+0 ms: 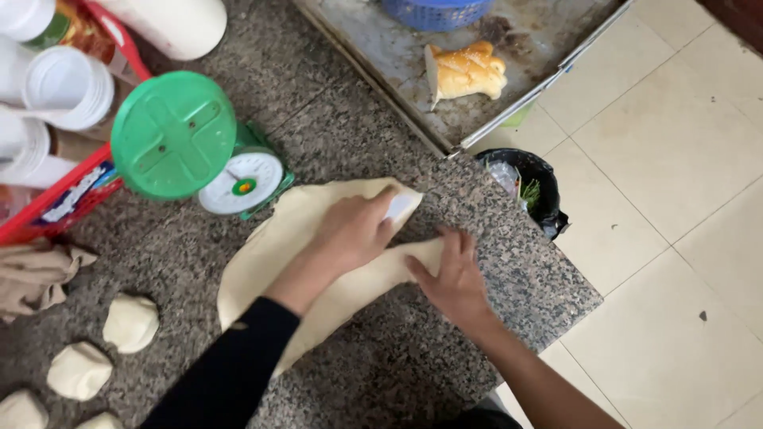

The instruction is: Cutting and weighing portions of dough from a larger piece on a granite countertop in a bakery kitchen.

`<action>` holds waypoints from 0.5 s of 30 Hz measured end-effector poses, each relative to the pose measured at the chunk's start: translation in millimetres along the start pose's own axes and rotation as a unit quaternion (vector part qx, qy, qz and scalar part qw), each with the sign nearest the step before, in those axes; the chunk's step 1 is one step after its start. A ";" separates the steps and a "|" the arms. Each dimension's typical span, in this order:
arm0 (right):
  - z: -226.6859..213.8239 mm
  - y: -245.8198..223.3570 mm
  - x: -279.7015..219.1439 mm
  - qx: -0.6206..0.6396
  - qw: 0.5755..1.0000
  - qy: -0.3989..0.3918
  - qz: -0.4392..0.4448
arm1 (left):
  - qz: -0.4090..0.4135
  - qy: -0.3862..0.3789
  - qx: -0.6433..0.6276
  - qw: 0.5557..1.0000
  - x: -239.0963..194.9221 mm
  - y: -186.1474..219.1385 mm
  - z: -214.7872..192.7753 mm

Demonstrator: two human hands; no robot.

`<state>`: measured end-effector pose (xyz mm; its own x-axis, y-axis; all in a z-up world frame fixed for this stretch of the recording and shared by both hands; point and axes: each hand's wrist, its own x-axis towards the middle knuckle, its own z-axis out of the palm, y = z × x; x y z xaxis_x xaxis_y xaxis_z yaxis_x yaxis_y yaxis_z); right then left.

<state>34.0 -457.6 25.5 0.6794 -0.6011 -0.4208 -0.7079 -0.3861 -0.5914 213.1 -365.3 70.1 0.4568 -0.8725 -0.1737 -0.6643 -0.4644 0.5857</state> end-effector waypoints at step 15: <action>41.0 -48.7 6.1 -0.268 0.952 -0.010 -0.148 | 0.064 -0.081 0.085 0.991 -73.7 -43.7 23.9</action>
<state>80.6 -413.8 23.6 0.8637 -0.3999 -0.3068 -0.4790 -0.8407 -0.2526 194.4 -284.3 38.4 0.2702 -0.9327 -0.2391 -0.8075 -0.3547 0.4713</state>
